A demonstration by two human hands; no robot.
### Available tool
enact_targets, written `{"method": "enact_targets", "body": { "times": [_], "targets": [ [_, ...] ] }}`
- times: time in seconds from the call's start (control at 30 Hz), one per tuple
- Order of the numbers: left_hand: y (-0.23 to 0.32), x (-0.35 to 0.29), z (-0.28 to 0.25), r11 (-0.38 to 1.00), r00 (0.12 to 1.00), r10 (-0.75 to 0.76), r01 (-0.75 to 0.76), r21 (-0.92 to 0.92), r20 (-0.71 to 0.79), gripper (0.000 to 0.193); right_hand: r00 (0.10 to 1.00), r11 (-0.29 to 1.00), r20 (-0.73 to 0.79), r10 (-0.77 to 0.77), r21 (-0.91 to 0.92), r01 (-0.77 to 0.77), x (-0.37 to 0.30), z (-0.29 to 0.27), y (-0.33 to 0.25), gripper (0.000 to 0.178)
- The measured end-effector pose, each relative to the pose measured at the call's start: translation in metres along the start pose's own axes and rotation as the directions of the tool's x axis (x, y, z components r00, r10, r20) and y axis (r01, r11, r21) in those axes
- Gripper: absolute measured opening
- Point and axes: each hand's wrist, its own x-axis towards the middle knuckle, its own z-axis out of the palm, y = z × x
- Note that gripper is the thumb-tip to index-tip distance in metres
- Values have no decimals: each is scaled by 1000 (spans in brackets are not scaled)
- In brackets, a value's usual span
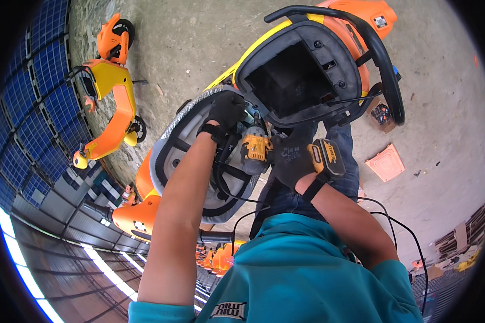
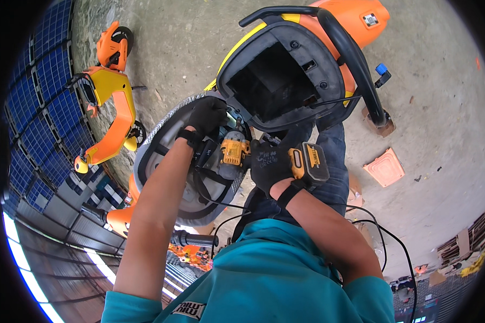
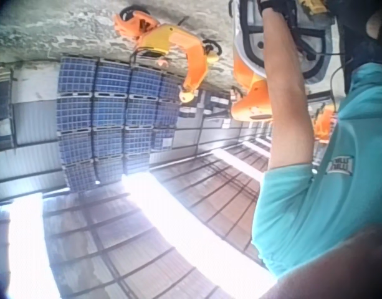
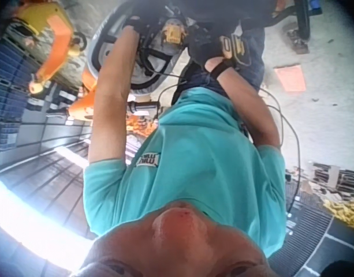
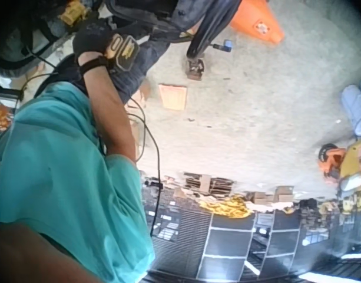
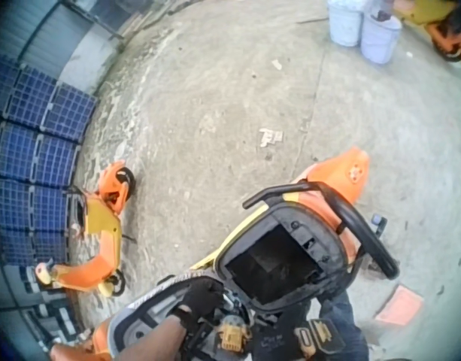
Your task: The person uses a power drill to secure a seat onto the frame of an orange electric scooter. They then place a battery pack into the scooter's body and close the compartment lid. Finally, the person mounts the scooter and tests the controls, checking the digital display.
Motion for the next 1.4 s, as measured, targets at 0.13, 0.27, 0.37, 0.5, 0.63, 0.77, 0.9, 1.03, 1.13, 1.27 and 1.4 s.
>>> {"method": "enact_targets", "body": {
  "times": [0.13,0.27,0.37,0.5,0.63,0.77,0.9,1.03,1.13,1.27,1.4],
  "targets": [
    [4,1,3,978,998,60,-55,203,-19,9,998,1000,62,11,-19,-10,1,-5,-1,49],
    [3,-3,11,995,994,39,-29,94,-105,9,1000,999,17,11,49,-12,-1,-1,1,45],
    [4,-3,12,998,993,29,-22,63,-117,11,1000,995,14,6,103,-8,1,5,3,45],
    [-2,-4,16,938,972,201,-157,309,-117,12,1000,993,22,10,117,-12,0,-1,2,44],
    [-2,-1,18,932,959,254,-209,297,-122,15,999,998,45,-8,69,5,2,0,5,46],
    [-15,0,14,909,942,323,-281,308,-94,16,998,1000,62,-14,-2,14,2,-4,2,47],
    [0,-7,10,984,993,99,-88,155,-70,15,1000,1000,24,-16,-20,17,2,-1,4,46],
    [8,-13,7,997,996,64,-61,51,-65,10,998,999,-37,-44,-12,44,-2,8,6,45],
    [11,-14,2,997,998,59,-60,-50,-33,7,999,999,5,-40,1,40,2,3,7,45],
    [4,-12,1,991,995,98,-96,-89,20,12,999,999,10,-39,-23,39,0,2,5,45],
    [4,-13,4,990,992,125,-125,65,9,9,999,998,16,-31,50,31,2,4,5,45]
  ]
}}
